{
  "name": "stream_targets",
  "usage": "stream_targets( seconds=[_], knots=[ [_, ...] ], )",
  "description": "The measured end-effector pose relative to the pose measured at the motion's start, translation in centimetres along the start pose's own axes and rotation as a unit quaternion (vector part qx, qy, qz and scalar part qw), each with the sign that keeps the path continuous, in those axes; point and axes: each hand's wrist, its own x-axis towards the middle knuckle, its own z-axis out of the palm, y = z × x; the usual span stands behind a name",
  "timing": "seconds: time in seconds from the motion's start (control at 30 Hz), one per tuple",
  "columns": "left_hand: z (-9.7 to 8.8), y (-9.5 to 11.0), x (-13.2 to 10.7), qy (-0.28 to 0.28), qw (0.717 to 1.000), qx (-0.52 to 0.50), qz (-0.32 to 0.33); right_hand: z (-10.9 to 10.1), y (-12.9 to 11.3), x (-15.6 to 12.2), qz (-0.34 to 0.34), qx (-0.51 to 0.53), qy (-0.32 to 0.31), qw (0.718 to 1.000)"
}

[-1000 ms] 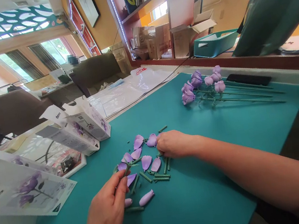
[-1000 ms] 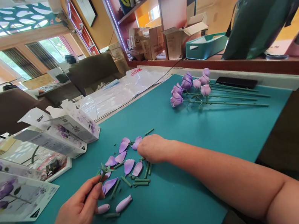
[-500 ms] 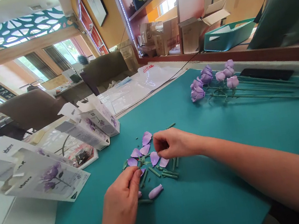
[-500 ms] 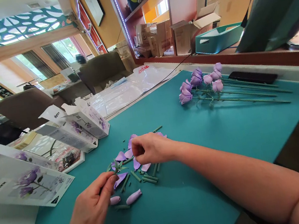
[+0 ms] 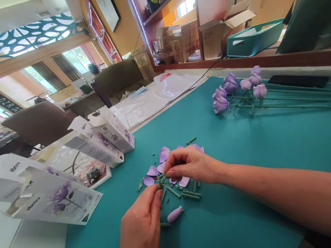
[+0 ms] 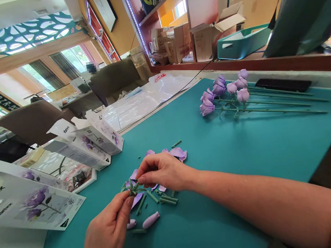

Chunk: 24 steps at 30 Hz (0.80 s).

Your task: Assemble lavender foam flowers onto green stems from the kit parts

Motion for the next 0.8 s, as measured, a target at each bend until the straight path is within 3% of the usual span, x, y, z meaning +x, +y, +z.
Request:
stream_targets(
  seconds=[0.27, 0.47, 0.63, 0.8],
  knots=[
    [0.1, -0.09, -0.03, 0.007, 1.0, 0.01, 0.007, 0.16, 0.08, -0.04, -0.011, -0.004, 0.004, 1.0],
    [0.25, 0.01, -0.08, 0.015, 1.0, 0.012, 0.018, 0.53, 0.11, -0.51, -0.04, -0.099, 0.029, 0.994],
    [0.57, -0.07, -0.13, 0.031, 0.999, 0.025, 0.031, 0.53, 0.42, -0.67, -0.094, -0.209, 0.033, 0.973],
    [0.75, -0.33, -0.16, 0.024, 0.999, 0.021, 0.033, 0.68, 0.41, -0.71, -0.1, -0.247, 0.034, 0.963]
  ],
)
